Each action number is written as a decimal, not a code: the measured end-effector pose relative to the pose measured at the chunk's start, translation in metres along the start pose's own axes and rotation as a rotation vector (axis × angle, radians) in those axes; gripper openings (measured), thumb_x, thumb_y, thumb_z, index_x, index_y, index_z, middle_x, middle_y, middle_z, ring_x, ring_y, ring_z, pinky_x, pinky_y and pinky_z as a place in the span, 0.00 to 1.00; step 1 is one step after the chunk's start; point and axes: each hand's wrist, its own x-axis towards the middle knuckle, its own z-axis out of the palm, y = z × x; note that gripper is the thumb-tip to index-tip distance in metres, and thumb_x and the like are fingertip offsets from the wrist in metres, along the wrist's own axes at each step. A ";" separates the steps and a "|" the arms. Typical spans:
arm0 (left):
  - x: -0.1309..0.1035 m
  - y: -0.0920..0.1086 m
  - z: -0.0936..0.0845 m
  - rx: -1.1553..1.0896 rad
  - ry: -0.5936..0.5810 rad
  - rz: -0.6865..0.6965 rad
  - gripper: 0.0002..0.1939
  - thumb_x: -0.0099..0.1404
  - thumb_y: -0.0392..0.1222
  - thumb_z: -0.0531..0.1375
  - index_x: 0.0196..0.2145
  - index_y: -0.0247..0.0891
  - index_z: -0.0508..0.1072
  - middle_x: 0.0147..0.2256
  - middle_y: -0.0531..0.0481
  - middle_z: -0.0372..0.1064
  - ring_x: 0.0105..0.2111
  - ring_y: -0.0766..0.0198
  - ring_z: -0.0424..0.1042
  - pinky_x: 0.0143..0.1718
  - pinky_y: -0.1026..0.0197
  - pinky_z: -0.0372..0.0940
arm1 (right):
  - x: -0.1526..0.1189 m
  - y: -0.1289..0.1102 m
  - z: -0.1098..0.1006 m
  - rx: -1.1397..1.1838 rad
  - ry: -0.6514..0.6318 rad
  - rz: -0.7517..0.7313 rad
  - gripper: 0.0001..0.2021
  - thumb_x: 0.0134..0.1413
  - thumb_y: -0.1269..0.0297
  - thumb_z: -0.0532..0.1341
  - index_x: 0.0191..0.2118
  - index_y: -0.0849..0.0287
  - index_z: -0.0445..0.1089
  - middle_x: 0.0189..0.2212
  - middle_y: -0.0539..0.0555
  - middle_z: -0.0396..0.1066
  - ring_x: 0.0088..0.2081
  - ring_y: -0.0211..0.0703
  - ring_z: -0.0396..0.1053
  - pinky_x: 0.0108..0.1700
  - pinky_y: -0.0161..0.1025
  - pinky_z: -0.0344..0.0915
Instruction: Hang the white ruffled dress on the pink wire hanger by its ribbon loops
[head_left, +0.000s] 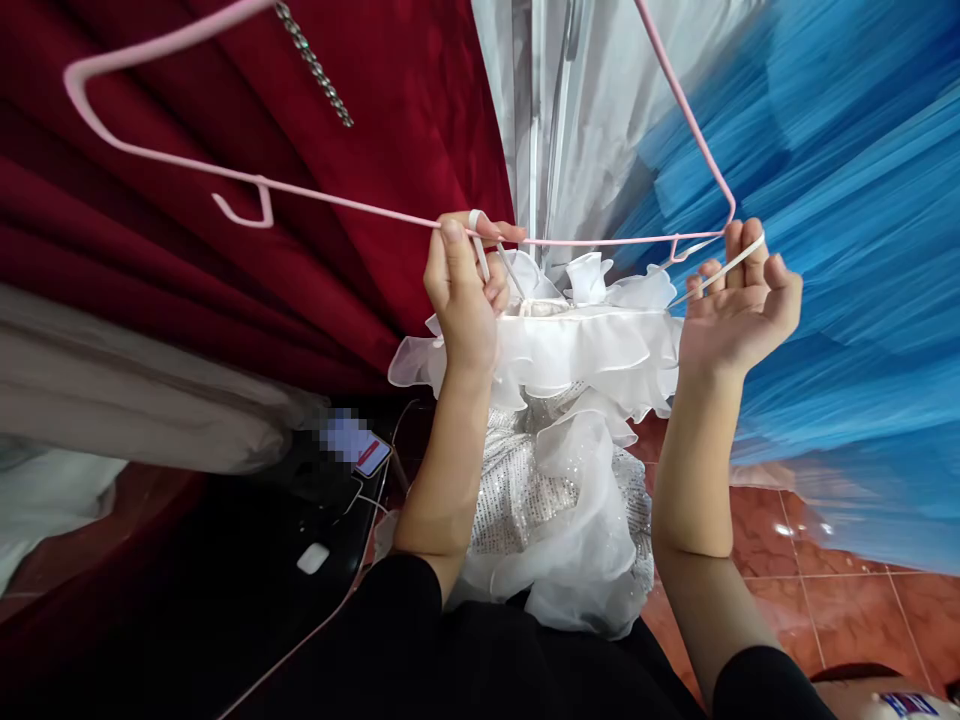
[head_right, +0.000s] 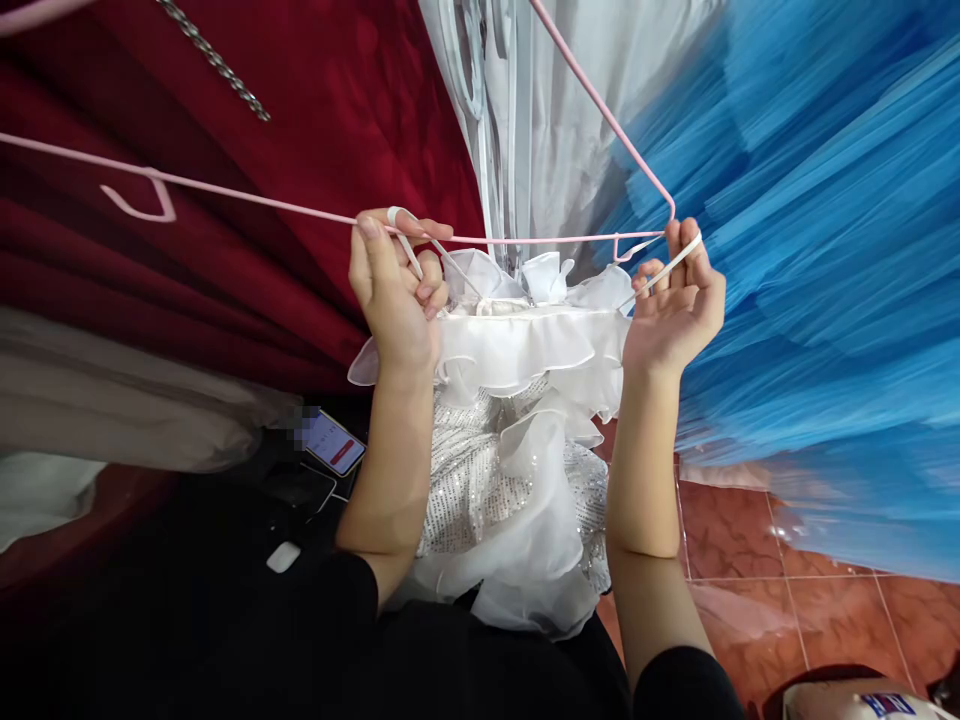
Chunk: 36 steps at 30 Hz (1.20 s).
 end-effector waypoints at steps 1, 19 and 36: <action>0.001 0.000 -0.001 -0.007 0.003 -0.002 0.17 0.76 0.44 0.46 0.31 0.40 0.67 0.33 0.46 0.73 0.15 0.72 0.44 0.15 0.62 0.36 | 0.002 0.000 0.003 -0.006 -0.002 -0.014 0.14 0.52 0.56 0.53 0.40 0.47 0.72 0.54 0.47 0.68 0.36 0.38 0.70 0.38 0.43 0.69; 0.005 -0.012 -0.006 -0.042 -0.078 -0.018 0.17 0.76 0.49 0.47 0.34 0.38 0.66 0.36 0.47 0.73 0.15 0.75 0.43 0.15 0.62 0.33 | -0.070 0.003 0.073 -0.288 -0.447 -0.498 0.08 0.63 0.65 0.55 0.36 0.49 0.71 0.37 0.48 0.74 0.46 0.39 0.73 0.58 0.48 0.67; -0.003 0.001 -0.073 0.185 0.294 0.162 0.16 0.65 0.30 0.52 0.41 0.45 0.77 0.46 0.52 0.75 0.34 0.67 0.70 0.27 0.63 0.63 | -0.022 0.031 0.074 -0.873 -0.525 -0.611 0.11 0.65 0.53 0.52 0.39 0.48 0.69 0.39 0.51 0.73 0.44 0.44 0.66 0.57 0.51 0.61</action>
